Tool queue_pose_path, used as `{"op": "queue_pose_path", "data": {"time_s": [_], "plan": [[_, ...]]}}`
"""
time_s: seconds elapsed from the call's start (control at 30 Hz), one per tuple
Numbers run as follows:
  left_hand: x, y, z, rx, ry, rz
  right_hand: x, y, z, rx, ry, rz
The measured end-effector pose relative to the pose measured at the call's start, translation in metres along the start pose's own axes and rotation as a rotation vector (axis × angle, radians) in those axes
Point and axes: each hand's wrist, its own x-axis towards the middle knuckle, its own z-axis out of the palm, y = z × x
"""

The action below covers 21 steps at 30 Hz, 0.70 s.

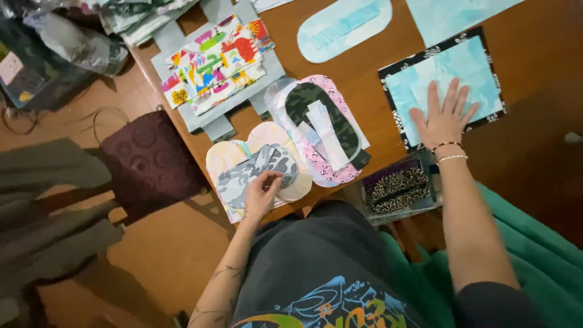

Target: Organizing and sorting various fabric pieces and patterns on a work table

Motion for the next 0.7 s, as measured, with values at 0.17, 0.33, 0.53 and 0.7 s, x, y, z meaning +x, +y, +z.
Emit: {"op": "queue_pose_path", "data": {"time_s": [0.17,0.33,0.53,0.7], "plan": [[-0.004,-0.024,-0.03,0.314,0.252,-0.026,-0.009,-0.019,0.001,-0.04,-0.068,0.009],[-0.006,-0.037,-0.042,0.608,0.39,0.07,-0.024,-0.139,0.025,0.268,0.258,-0.222],[0.014,-0.044,-0.024,0.708,0.333,0.111,-0.078,-0.259,0.081,0.632,-0.254,-0.203],[0.022,-0.08,-0.038,0.729,0.088,0.001,-0.079,-0.287,0.09,0.461,-0.45,-0.152]]}}
